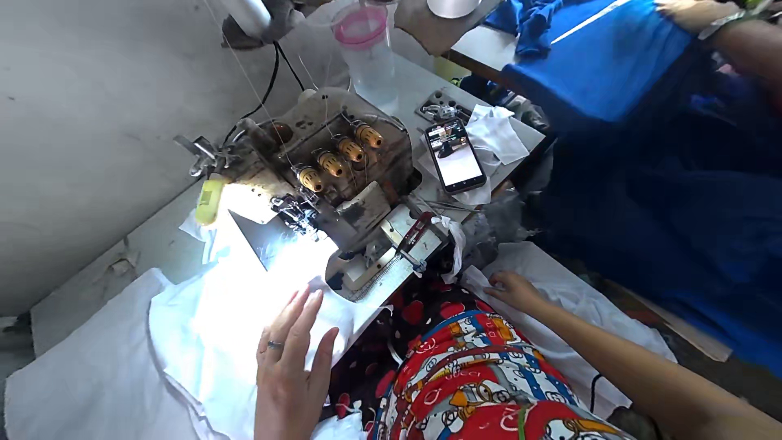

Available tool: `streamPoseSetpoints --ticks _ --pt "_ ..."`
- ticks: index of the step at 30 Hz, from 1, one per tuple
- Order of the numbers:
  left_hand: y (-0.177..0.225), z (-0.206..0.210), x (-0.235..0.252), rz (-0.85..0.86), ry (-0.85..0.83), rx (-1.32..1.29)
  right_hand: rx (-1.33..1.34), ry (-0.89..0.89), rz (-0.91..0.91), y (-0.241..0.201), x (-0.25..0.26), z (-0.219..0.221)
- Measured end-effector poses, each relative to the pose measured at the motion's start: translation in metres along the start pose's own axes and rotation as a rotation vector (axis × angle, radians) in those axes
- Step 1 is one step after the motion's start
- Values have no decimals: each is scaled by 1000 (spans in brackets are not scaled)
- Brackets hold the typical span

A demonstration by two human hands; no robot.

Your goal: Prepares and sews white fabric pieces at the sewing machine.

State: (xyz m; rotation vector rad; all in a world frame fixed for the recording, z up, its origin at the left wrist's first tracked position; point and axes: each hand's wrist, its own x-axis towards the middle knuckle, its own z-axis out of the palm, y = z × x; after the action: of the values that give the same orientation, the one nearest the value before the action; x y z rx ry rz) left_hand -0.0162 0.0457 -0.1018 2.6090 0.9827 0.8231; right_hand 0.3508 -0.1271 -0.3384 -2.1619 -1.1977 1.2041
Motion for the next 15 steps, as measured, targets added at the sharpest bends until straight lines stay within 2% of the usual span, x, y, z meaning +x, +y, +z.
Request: streamPoseSetpoints --ticks 4,9,15 --pt "31 18 5 26 -68 -220 62 39 -77 -8 -7 -11" --pt "48 72 1 61 -314 -451 198 242 -222 -5 -37 -24" --pt "61 129 -8 -56 -726 -687 552 212 -16 4 -52 -23"
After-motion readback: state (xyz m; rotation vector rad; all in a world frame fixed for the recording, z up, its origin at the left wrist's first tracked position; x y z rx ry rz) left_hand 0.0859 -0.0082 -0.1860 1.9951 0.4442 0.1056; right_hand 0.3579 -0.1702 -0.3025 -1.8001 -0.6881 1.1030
